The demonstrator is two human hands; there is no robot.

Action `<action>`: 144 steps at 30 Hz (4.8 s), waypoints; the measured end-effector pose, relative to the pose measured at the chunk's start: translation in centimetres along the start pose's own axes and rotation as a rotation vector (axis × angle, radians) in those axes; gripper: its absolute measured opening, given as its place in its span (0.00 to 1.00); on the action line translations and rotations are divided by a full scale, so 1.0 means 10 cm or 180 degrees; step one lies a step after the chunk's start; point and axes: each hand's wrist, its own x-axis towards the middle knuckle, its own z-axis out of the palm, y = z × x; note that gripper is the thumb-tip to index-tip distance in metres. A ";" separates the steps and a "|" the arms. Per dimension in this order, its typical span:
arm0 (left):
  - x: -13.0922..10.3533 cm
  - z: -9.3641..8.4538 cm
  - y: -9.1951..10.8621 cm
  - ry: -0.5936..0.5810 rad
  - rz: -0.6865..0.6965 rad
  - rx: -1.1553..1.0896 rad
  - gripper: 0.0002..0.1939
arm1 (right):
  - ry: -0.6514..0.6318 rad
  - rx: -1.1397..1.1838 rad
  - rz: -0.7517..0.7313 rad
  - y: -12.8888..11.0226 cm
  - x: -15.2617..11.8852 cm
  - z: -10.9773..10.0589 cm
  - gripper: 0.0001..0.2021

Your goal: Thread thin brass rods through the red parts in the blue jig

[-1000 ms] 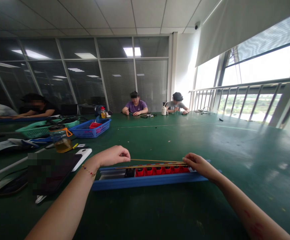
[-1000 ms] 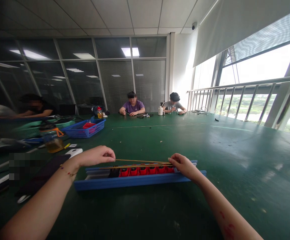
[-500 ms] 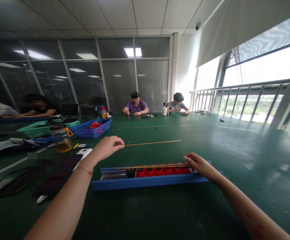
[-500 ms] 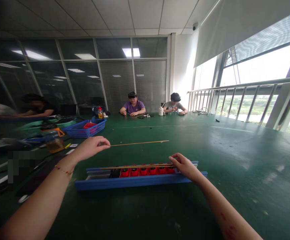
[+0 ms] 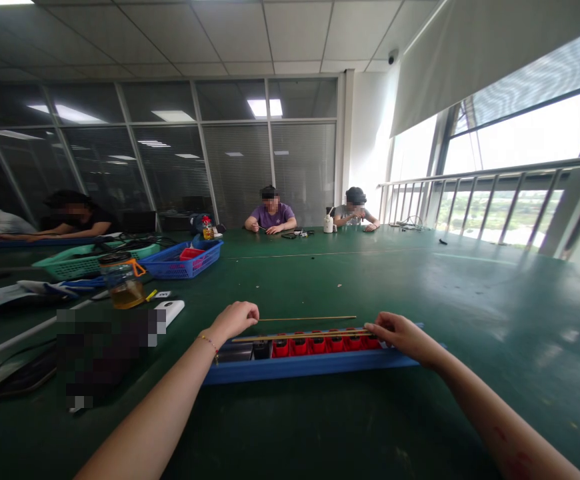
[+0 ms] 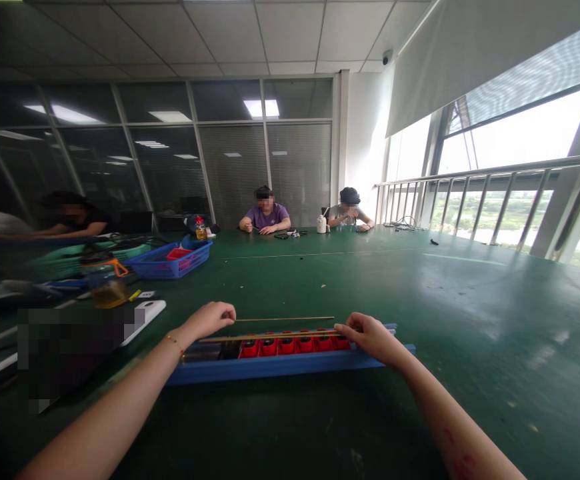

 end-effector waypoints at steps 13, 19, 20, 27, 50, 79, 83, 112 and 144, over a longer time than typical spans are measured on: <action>0.10 0.21 -0.13 0.0007 -0.0028 -0.0019 0.04 | 0.0029 0.0230 -0.0003 0.04 0.02 0.00 0.19; 0.08 0.19 -0.10 0.0129 -0.0016 0.0008 0.06 | 0.0308 0.0409 -0.0018 0.04 0.04 0.01 0.19; 0.07 0.18 -0.08 0.0162 -0.0006 0.0001 0.08 | 0.0359 0.0455 -0.0018 0.05 0.04 0.01 0.19; -0.04 -0.16 0.30 0.0381 0.0232 -0.0623 0.25 | 0.0531 0.0825 0.0024 0.08 0.06 0.01 0.19; -0.32 -0.57 0.81 0.0493 0.0994 -0.0168 0.12 | 0.0675 0.1228 0.0135 0.02 0.06 0.01 0.18; 0.10 0.17 0.05 -0.0118 0.0060 -0.0306 0.09 | 0.0333 -0.0500 0.0074 0.02 0.02 0.03 0.22; 0.09 0.18 0.06 -0.0112 0.0002 -0.0302 0.08 | 0.0233 -0.0412 0.0125 0.02 0.02 0.02 0.23; -0.24 -0.55 0.56 0.0301 0.0567 -0.0031 0.09 | 0.0658 0.0786 0.0113 -0.03 0.06 0.05 0.17; 0.07 0.11 0.03 0.0045 0.0229 0.0335 0.07 | -0.1255 -0.2829 -0.0392 -0.33 1.25 0.41 0.23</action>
